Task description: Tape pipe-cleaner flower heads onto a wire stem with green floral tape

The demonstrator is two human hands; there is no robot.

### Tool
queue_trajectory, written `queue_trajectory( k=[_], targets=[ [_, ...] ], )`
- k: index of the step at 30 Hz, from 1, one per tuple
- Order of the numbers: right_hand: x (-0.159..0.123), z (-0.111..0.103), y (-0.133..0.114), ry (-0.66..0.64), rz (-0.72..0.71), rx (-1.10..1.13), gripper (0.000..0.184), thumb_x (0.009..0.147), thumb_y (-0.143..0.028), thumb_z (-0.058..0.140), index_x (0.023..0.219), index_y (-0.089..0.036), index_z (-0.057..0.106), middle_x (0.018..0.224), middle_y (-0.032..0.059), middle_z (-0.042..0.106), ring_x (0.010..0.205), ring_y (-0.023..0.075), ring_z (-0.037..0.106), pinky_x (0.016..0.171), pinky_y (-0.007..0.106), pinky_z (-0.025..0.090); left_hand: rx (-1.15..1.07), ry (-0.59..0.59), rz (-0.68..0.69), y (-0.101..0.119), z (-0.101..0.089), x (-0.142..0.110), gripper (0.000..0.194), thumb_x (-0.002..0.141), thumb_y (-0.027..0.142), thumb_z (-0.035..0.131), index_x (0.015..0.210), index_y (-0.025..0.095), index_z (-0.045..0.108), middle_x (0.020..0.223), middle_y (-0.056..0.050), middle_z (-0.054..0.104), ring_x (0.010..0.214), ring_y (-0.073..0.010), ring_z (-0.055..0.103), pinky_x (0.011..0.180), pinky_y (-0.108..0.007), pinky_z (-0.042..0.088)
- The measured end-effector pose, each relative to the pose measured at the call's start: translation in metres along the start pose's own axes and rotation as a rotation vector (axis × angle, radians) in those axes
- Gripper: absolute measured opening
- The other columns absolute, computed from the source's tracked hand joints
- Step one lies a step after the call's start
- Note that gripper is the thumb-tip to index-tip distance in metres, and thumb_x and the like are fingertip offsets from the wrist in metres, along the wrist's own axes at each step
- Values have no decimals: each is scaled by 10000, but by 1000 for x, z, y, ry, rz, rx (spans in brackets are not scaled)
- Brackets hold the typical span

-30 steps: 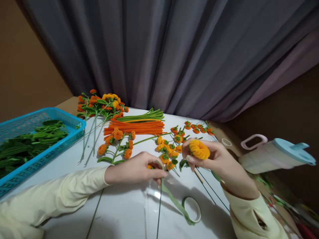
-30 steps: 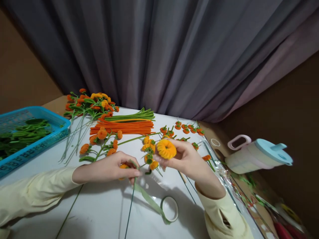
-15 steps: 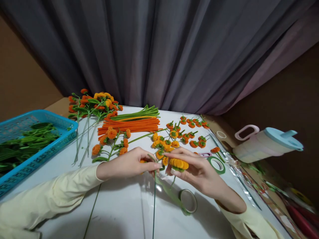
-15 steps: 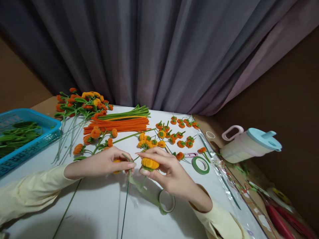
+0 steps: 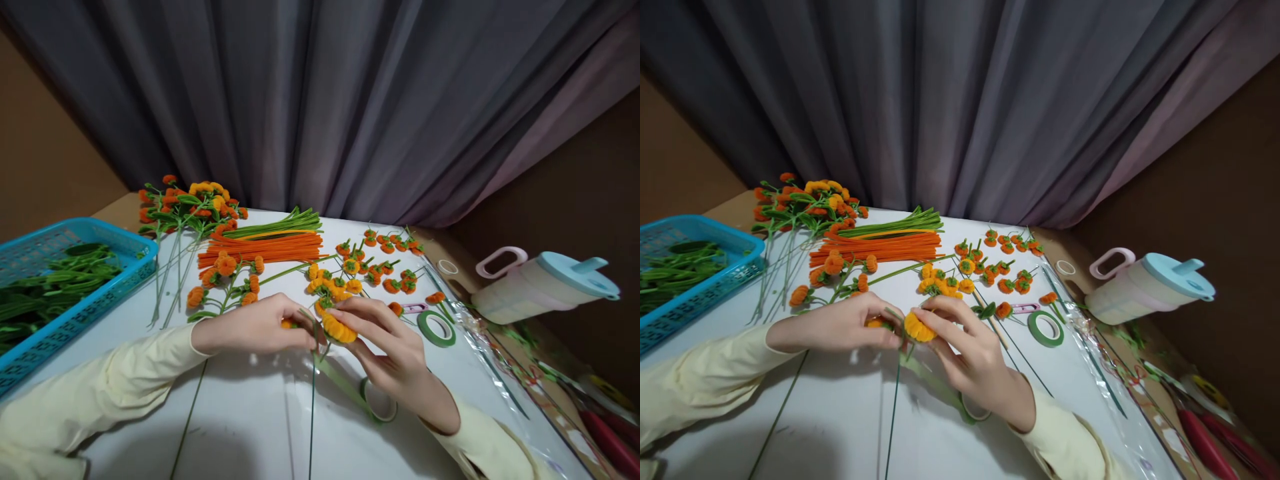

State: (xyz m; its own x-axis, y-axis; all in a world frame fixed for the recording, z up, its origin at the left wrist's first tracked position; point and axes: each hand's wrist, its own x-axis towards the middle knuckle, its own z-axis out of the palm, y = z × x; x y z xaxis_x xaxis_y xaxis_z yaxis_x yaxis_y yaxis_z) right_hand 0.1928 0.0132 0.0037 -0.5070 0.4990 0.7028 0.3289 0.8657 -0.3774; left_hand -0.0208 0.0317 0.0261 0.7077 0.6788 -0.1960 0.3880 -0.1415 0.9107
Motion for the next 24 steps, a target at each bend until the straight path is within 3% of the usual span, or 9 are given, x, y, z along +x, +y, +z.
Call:
queue_trajectory(
  k=[6,13,19,24],
  targets=[
    [-4,10,-2,115,-34,-112,378,857,-21,513,1180,-203,587,991,100,638,900,189,647,751,290,573,-1,-9,-15,-5,6,0,284,795,392,595,773,127,694,693,-4,631,645,-127,521,603,-191,408],
    [-12,0,-11,-70,-161,-263,506,872,-32,470,1358,-168,435,1090,149,645,1011,235,636,788,343,582,-41,-11,65,-8,10,2,191,787,250,574,684,112,658,652,19,562,645,-113,481,607,-178,401],
    [-11,2,-11,-2,-86,-253,467,861,-45,504,1309,-179,497,1073,144,659,975,218,657,821,326,581,-28,-11,53,-5,8,1,208,797,303,587,743,123,676,679,17,589,655,-117,504,604,-174,399],
    [-11,2,-11,-28,-121,-257,486,862,-33,491,1329,-168,478,1089,148,658,1016,229,640,824,334,581,-60,1,54,-7,9,2,186,764,275,623,683,121,690,611,31,588,588,-98,476,572,-170,394]
  ],
)
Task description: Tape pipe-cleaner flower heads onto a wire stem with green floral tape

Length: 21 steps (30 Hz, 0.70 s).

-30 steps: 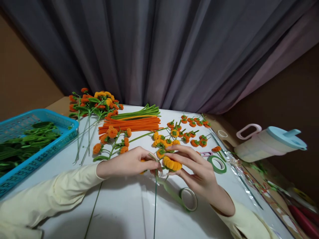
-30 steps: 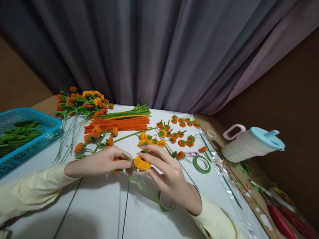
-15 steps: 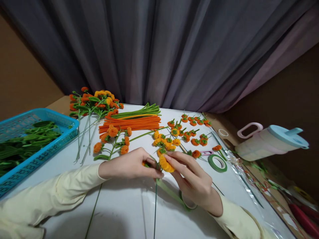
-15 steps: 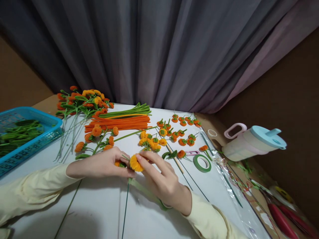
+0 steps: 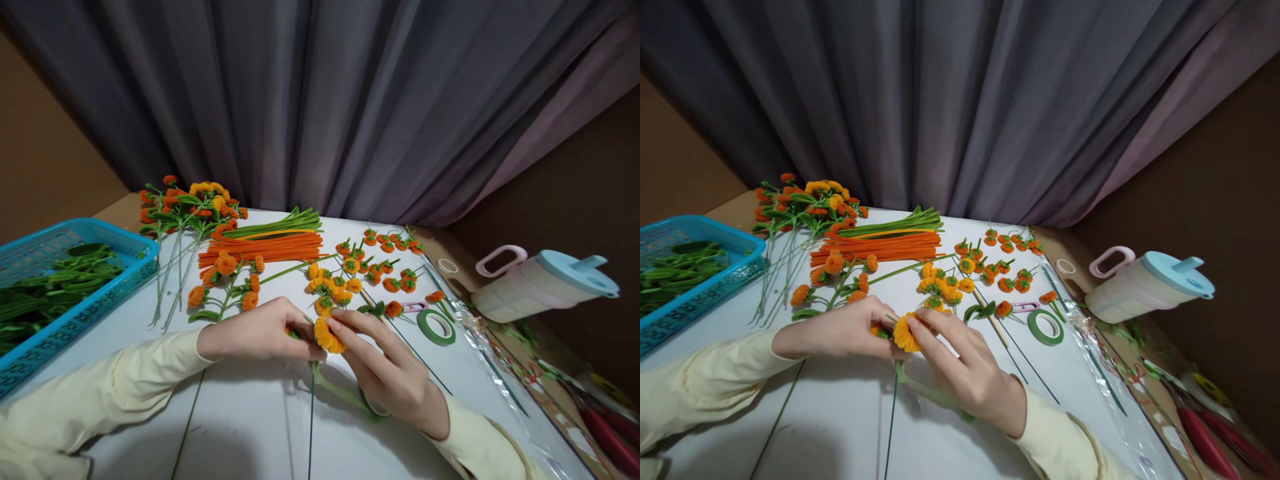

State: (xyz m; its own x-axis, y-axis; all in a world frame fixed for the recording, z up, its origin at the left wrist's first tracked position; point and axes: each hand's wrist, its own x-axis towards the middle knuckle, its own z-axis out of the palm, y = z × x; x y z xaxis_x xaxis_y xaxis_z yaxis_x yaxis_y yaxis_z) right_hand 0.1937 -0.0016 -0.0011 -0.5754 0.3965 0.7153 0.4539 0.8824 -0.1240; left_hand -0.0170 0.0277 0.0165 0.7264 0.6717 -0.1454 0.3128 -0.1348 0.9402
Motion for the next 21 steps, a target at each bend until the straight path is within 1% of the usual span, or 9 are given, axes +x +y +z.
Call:
queue_trajectory(
  k=[4,6,8,10,12,14,17,21],
  targets=[
    [-2,-4,0,-53,-83,-32,485,871,-24,471,1346,-117,450,1111,177,649,1076,249,610,831,354,574,-21,-4,-2,-2,0,0,170,754,260,624,696,120,701,611,38,585,582,-91,462,560,-168,381],
    [-2,-5,1,-60,-69,-43,481,875,-29,468,1345,-132,454,1107,166,653,1056,242,623,814,343,579,-18,-20,-12,-2,-1,0,193,770,282,618,703,124,708,607,40,580,564,-85,444,549,-170,368],
    [1,-8,3,-22,-26,-40,480,873,-36,477,1333,-174,472,1087,134,667,1000,226,650,792,327,587,2,-34,-31,0,-3,0,251,801,330,599,708,129,716,580,40,560,533,-80,417,522,-176,346],
    [4,-10,5,50,13,-45,476,859,-38,514,1305,-204,502,1056,110,679,948,214,667,780,317,589,31,-36,-37,2,-4,-1,302,838,372,562,763,134,733,604,26,574,550,-89,437,526,-181,349],
    [8,-11,7,110,37,-65,469,842,-27,546,1270,-219,534,1028,100,684,921,206,672,777,315,586,54,-32,-17,5,-5,-2,326,864,391,533,846,140,740,697,-2,619,636,-114,505,583,-186,385],
    [9,-10,7,138,59,-80,463,828,-10,562,1239,-222,557,1007,98,687,908,201,672,772,314,582,71,-32,24,6,-5,-2,336,878,394,518,875,138,735,770,-25,632,723,-136,544,652,-194,411],
    [8,-4,5,137,74,-59,439,820,1,570,1210,-201,571,1008,105,682,907,198,667,762,308,579,93,-30,57,4,-4,-2,375,890,416,497,808,122,716,758,-27,597,714,-138,535,646,-203,412],
    [5,3,1,130,92,10,364,844,-31,549,1173,-181,587,1003,97,679,885,188,666,752,305,580,164,-8,92,0,-4,-1,407,899,424,485,713,119,679,728,-20,580,716,-142,529,665,-216,414]
  ],
)
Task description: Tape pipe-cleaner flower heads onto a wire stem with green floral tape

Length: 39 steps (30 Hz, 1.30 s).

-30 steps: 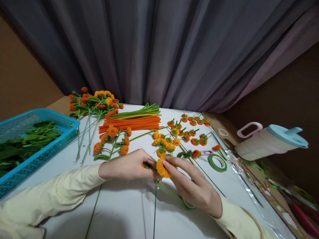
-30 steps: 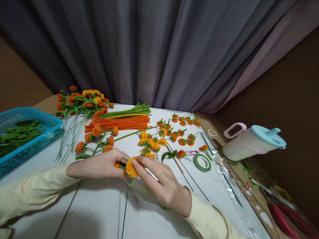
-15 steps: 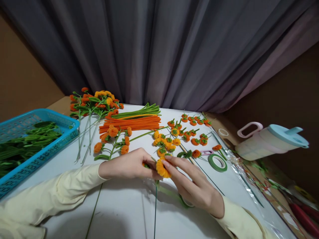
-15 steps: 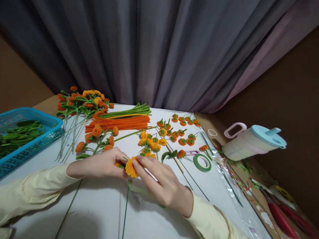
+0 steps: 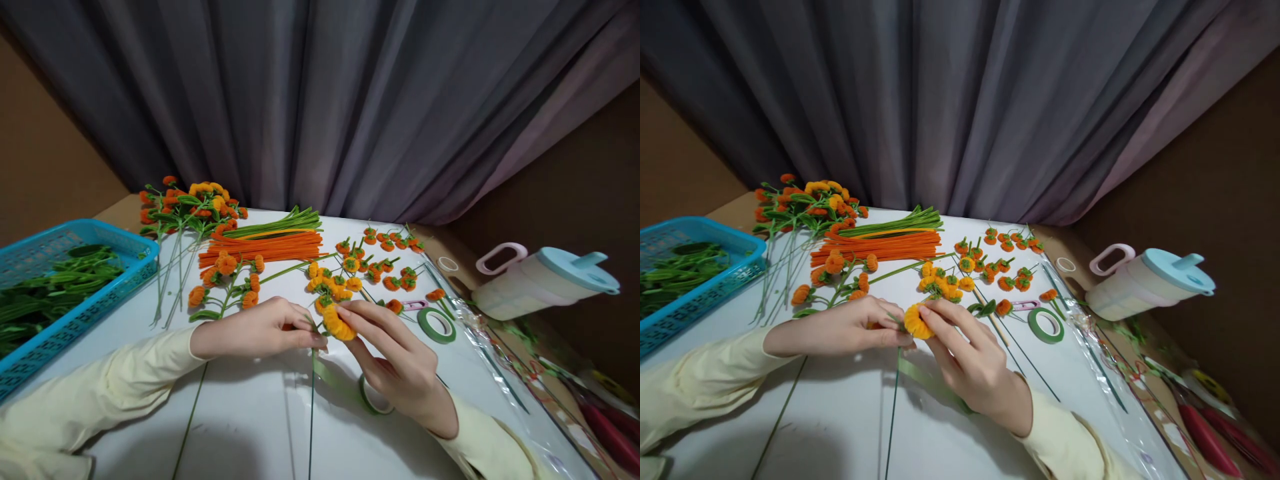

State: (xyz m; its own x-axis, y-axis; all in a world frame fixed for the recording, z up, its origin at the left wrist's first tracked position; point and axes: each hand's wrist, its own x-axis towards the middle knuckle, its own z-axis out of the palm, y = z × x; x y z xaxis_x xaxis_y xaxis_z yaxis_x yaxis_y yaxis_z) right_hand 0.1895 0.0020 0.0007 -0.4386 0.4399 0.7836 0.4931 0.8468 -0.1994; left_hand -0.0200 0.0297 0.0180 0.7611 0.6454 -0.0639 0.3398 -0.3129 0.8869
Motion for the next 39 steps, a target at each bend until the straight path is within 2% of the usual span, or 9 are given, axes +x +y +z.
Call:
queue_trajectory(
  k=[4,9,11,15,18,20,25,31,39],
  targets=[
    [5,-14,5,-53,-27,-16,295,838,-56,566,1115,-148,611,977,105,685,867,191,672,715,280,570,55,-14,8,-1,-3,-1,296,904,339,511,837,133,714,782,-30,641,753,-138,564,696,-207,419],
    [3,-29,26,-627,55,14,232,872,-85,496,1021,-176,648,939,84,679,731,157,674,612,239,552,84,-41,-23,2,-6,-4,325,908,346,505,848,115,726,730,-33,636,718,-132,563,671,-208,411],
    [-4,-24,33,-733,135,-3,281,857,-56,478,1050,-182,640,1005,100,662,796,173,670,671,270,554,84,-42,-37,2,-5,-4,327,905,354,507,852,117,727,735,-35,639,725,-136,559,665,-210,406],
    [-7,-14,29,-734,263,169,301,889,-84,439,1134,-167,592,1194,139,591,1102,230,561,893,366,480,78,-38,-26,0,-4,-5,351,907,380,501,841,115,721,738,-39,640,723,-135,549,646,-210,395],
    [1,-10,9,-768,493,521,192,939,-262,469,1039,-185,615,974,57,676,887,157,628,777,255,485,96,-29,40,0,-4,-5,384,913,403,487,791,111,704,684,-26,610,673,-120,527,638,-209,387],
    [6,-7,-5,-760,614,678,233,858,-392,598,953,-182,629,911,31,683,814,151,623,727,232,466,110,-23,73,1,-4,-5,398,916,408,480,744,112,681,656,-21,594,654,-116,515,645,-212,386],
    [9,4,-22,-669,848,742,370,780,-482,655,632,-161,544,608,-14,584,600,117,523,629,223,408,189,-9,136,7,-2,-8,390,930,346,456,633,131,590,583,3,531,613,-112,465,690,-237,374],
    [8,-1,-19,-733,798,767,352,845,-450,591,651,-162,537,576,-37,505,566,97,443,592,210,356,298,-9,141,11,2,-11,366,920,229,471,564,145,475,544,50,456,549,-81,385,834,-279,323],
    [2,3,-11,-717,744,845,330,859,-430,573,686,-151,609,618,-20,502,590,106,439,583,220,354,375,4,235,14,5,-10,315,941,206,435,642,152,520,606,37,514,609,-97,434,846,-287,299]
  ],
)
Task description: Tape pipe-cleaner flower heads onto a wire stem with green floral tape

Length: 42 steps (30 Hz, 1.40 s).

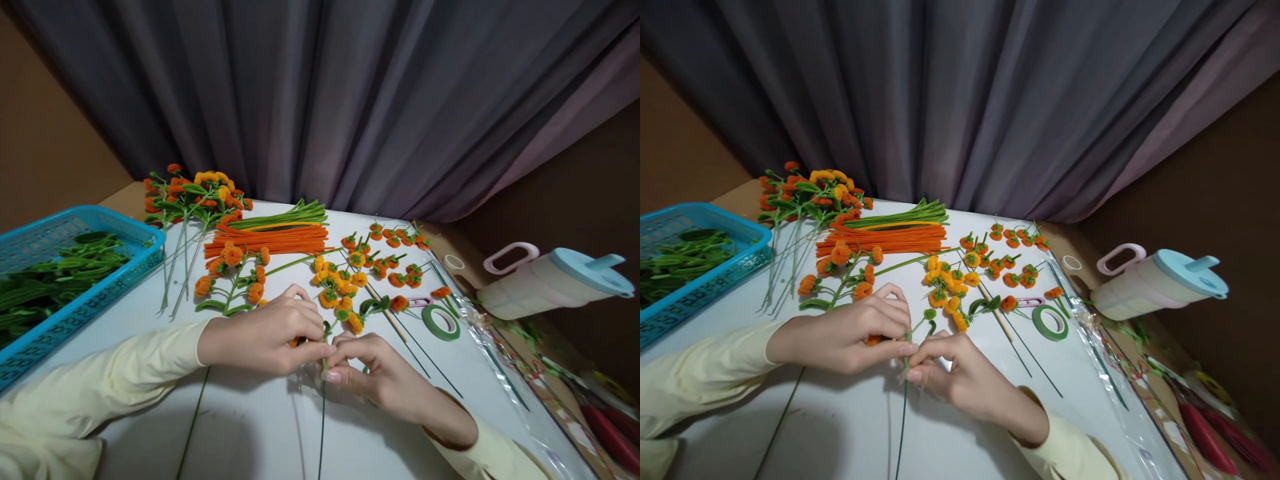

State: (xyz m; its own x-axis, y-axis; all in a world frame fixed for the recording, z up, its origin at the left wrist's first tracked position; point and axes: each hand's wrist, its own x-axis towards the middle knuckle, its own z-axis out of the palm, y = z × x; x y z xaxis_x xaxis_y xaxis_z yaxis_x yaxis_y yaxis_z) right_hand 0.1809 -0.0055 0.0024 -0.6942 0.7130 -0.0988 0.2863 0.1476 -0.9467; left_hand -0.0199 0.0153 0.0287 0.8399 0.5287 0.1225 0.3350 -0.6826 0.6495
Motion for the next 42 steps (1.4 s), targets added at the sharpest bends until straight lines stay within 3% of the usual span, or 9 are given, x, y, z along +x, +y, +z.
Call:
queue_trajectory(
  k=[4,8,18,24,29,33,36,39,42],
  targets=[
    [-1,4,2,81,-68,-109,351,887,-409,534,654,-152,592,619,-19,478,620,116,416,629,240,348,75,12,-9,-2,2,-1,281,955,255,423,715,155,529,669,21,525,708,-123,469,827,-288,290],
    [-3,6,1,113,-99,-150,361,897,-419,513,674,-149,605,617,-12,479,634,124,411,634,247,358,-9,-4,-24,-5,4,0,313,962,334,411,720,163,514,689,19,517,722,-127,476,808,-276,298],
    [14,7,17,-141,-129,329,367,792,-473,641,653,-135,609,549,-34,512,439,63,423,422,182,366,-80,77,238,-4,10,0,299,930,152,322,681,181,485,701,-72,596,854,-197,507,800,-336,362],
    [19,19,33,-266,21,590,400,670,-486,742,585,-124,593,557,3,593,404,64,472,395,188,388,-97,175,341,-9,13,2,258,926,178,433,731,186,602,762,-81,653,985,-223,470,929,-390,325],
    [29,33,35,-366,57,816,436,522,-486,824,567,-140,562,501,-8,611,350,69,465,340,183,351,-61,282,362,-17,20,3,232,916,315,494,860,215,695,994,-111,645,1121,-248,418,1017,-427,271],
    [17,42,27,-222,41,864,391,604,-469,796,530,-127,621,451,-13,553,345,64,435,344,189,332,-8,310,284,-23,9,2,322,890,436,515,1117,249,646,1130,-116,602,1163,-266,389,1029,-438,253],
    [2,44,19,-18,3,751,288,714,-379,750,598,-118,704,439,-16,520,338,56,405,353,195,308,19,223,185,-21,-16,-2,582,780,469,661,1264,179,519,1249,-157,528,1155,-275,428,1004,-413,295],
    [-9,44,7,144,-63,566,243,794,-313,684,672,-110,738,482,4,549,343,47,394,359,195,294,-77,126,-17,-12,-39,-9,225,872,365,569,971,177,643,993,-64,658,920,-180,573,847,-271,414],
    [-13,45,-6,228,-129,362,281,845,-262,616,643,-94,717,454,0,510,375,60,408,393,204,308,-195,72,-196,3,-44,-13,286,913,379,485,880,164,671,827,-22,683,737,-134,604,669,-195,440]
  ],
)
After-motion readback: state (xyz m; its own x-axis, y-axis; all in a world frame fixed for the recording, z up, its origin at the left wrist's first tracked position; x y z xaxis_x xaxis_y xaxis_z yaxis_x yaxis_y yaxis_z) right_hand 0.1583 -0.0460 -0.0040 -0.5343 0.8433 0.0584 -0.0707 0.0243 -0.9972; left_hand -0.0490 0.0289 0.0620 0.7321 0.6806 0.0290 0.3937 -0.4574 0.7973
